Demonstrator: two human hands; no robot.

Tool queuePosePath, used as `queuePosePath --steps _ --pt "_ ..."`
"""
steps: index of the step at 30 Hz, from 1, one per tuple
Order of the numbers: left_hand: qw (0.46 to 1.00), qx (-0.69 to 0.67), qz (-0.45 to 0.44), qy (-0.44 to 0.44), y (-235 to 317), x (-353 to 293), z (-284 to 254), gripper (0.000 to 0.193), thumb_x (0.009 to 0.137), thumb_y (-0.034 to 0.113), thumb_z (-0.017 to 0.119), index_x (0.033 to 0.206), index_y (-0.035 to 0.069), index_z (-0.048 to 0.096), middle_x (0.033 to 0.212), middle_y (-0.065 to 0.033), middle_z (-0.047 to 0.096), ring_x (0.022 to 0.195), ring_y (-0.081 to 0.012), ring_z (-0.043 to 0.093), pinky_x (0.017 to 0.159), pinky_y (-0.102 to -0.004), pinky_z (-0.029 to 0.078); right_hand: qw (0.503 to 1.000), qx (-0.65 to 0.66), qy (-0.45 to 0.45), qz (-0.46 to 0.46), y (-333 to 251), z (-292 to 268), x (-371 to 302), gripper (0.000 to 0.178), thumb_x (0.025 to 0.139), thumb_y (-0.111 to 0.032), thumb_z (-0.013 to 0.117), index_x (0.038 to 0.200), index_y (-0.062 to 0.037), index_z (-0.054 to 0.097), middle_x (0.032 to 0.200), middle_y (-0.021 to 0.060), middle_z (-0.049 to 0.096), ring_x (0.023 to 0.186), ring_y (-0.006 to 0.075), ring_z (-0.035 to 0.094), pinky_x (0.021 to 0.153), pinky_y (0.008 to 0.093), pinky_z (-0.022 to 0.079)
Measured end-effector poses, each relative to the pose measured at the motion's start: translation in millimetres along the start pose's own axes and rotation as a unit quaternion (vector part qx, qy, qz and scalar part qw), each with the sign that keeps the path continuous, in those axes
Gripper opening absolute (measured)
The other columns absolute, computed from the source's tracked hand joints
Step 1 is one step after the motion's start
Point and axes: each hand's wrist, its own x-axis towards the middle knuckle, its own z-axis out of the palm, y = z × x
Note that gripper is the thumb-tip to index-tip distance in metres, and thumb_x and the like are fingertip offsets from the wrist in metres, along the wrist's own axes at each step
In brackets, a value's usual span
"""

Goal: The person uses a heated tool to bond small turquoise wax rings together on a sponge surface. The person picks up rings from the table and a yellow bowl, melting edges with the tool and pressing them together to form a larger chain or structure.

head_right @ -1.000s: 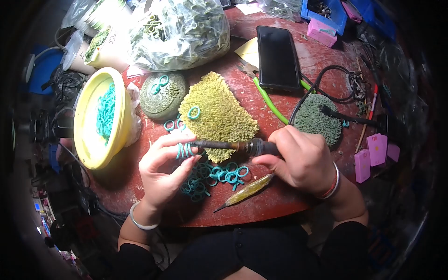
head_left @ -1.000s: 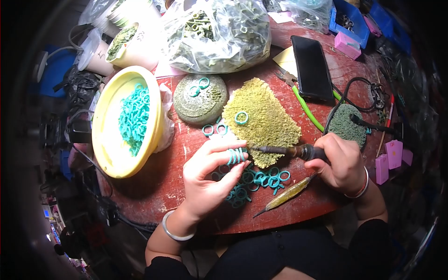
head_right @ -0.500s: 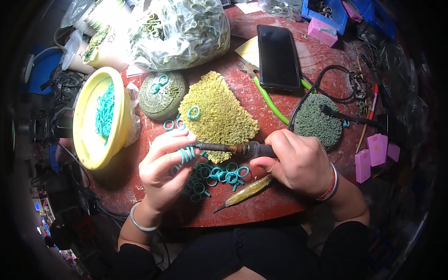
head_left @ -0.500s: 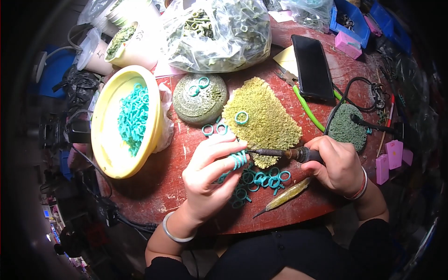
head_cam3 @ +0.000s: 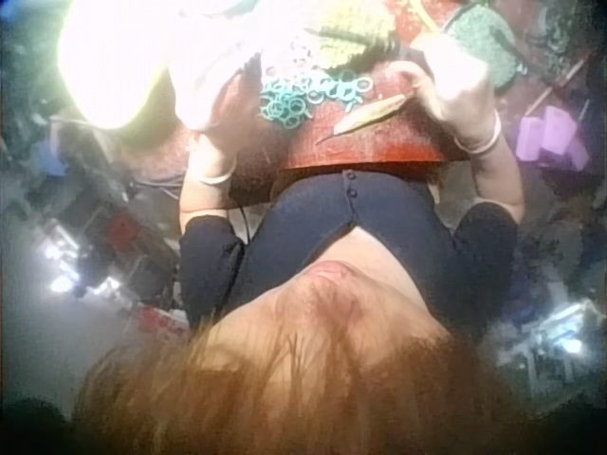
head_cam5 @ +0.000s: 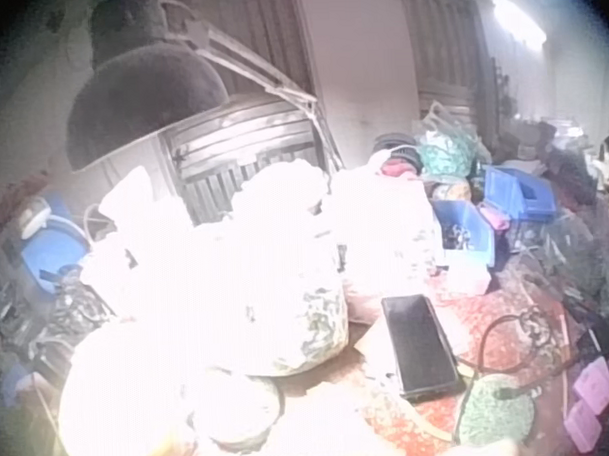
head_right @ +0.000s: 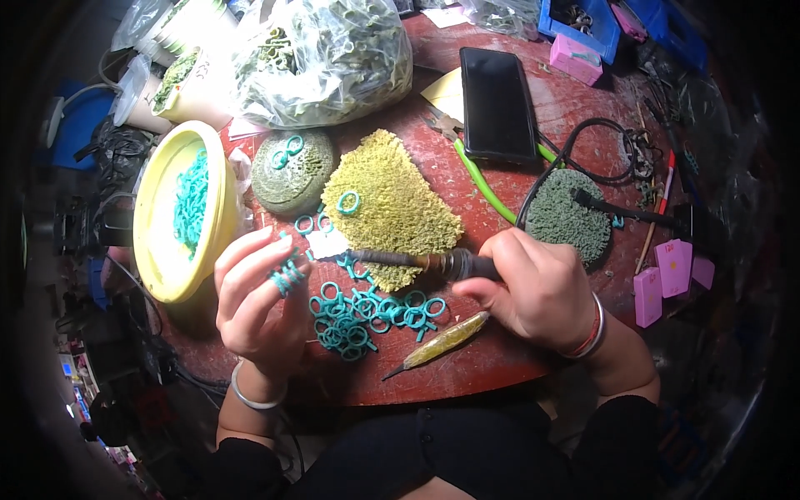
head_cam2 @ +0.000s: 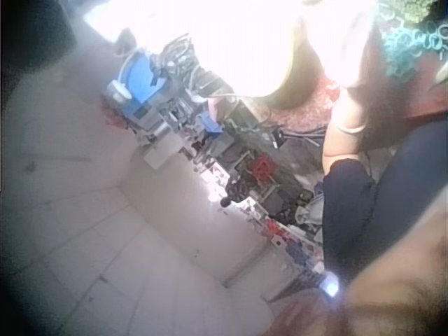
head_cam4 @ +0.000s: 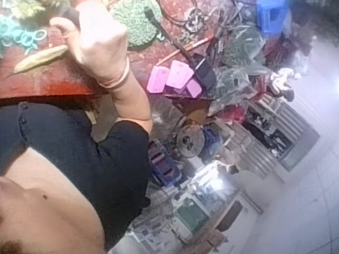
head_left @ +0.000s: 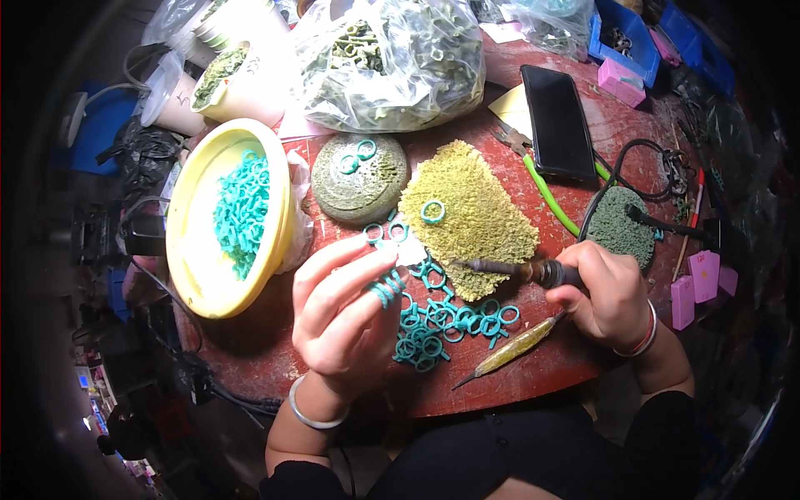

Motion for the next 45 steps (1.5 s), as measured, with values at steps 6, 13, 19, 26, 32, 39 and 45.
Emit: queuePosePath --steps 6,13,19,26,32,39,45 --pt "0.972 -0.172 -0.123 -0.102 -2 -13 8 0.031 0.072 -0.009 0.079 0.102 -0.003 0.075 0.114 -0.0186 0.075 0.107 -0.0371 0.072 0.097 -0.0464 0.057 1.000 0.006 -0.010 -0.028 0 5 -1 0.037 0.090 -0.032 0.081 0.093 -0.0018 0.059 0.078 0.0096 0.061 0.064 0.0272 0.066 0.053 0.0362 0.050" --pt "0.974 -0.168 -0.105 -0.113 -3 -10 11 0.026 0.072 -0.009 0.079 0.097 -0.003 0.074 0.114 -0.0184 0.075 0.109 -0.0369 0.072 0.099 -0.0467 0.056 0.999 -0.003 -0.028 -0.037 0 6 -2 0.039 0.089 -0.033 0.082 0.094 -0.0017 0.059 0.080 0.0083 0.060 0.064 0.0244 0.066 0.053 0.0346 0.051" --pt "0.980 -0.149 -0.072 -0.113 -4 -11 11 0.025 0.072 -0.009 0.079 0.097 -0.003 0.074 0.114 -0.0178 0.075 0.109 -0.0359 0.072 0.100 -0.0461 0.056 0.999 -0.008 -0.025 -0.042 0 8 -2 0.039 0.089 -0.033 0.082 0.094 -0.0016 0.059 0.080 0.0075 0.059 0.063 0.0231 0.065 0.051 0.0340 0.051" --pt "0.981 -0.146 -0.071 -0.108 -3 -10 11 0.025 0.072 -0.009 0.078 0.096 -0.003 0.074 0.114 -0.0174 0.076 0.109 -0.0354 0.072 0.101 -0.0462 0.056 0.999 -0.009 -0.026 -0.042 0 7 -2 0.039 0.089 -0.033 0.081 0.093 -0.0018 0.059 0.080 0.0078 0.059 0.063 0.0237 0.065 0.052 0.0344 0.051" --pt "0.980 -0.149 -0.074 -0.111 -3 -11 10 0.026 0.072 -0.010 0.078 0.097 -0.003 0.074 0.113 -0.0180 0.076 0.109 -0.0365 0.072 0.101 -0.0463 0.055 0.999 -0.012 -0.027 -0.042 -1 7 -1 0.038 0.089 -0.033 0.081 0.093 -0.0025 0.060 0.080 0.0079 0.059 0.063 0.0235 0.065 0.052 0.0347 0.051" --pt "0.970 -0.182 -0.111 -0.112 -1 -12 10 0.029 0.072 -0.010 0.078 0.100 -0.003 0.075 0.114 -0.0184 0.075 0.109 -0.0367 0.072 0.101 -0.0474 0.055 0.996 0.075 0.030 -0.027 1 2 -1 0.036 0.093 -0.030 0.079 0.092 -0.0004 0.060 0.079 0.0102 0.060 0.063 0.0284 0.065 0.053 0.0372 0.050" --pt "0.990 -0.110 -0.066 -0.057 -1 -1 2 0.030 0.074 -0.009 0.079 0.103 -0.001 0.075 0.112 -0.0195 0.075 0.106 -0.0371 0.071 0.096 -0.0474 0.056 0.996 -0.068 -0.018 0.054 2 -2 2 0.033 0.094 -0.030 0.079 0.094 -0.0019 0.061 0.079 0.0129 0.061 0.061 0.0327 0.064 0.054 0.0398 0.051"
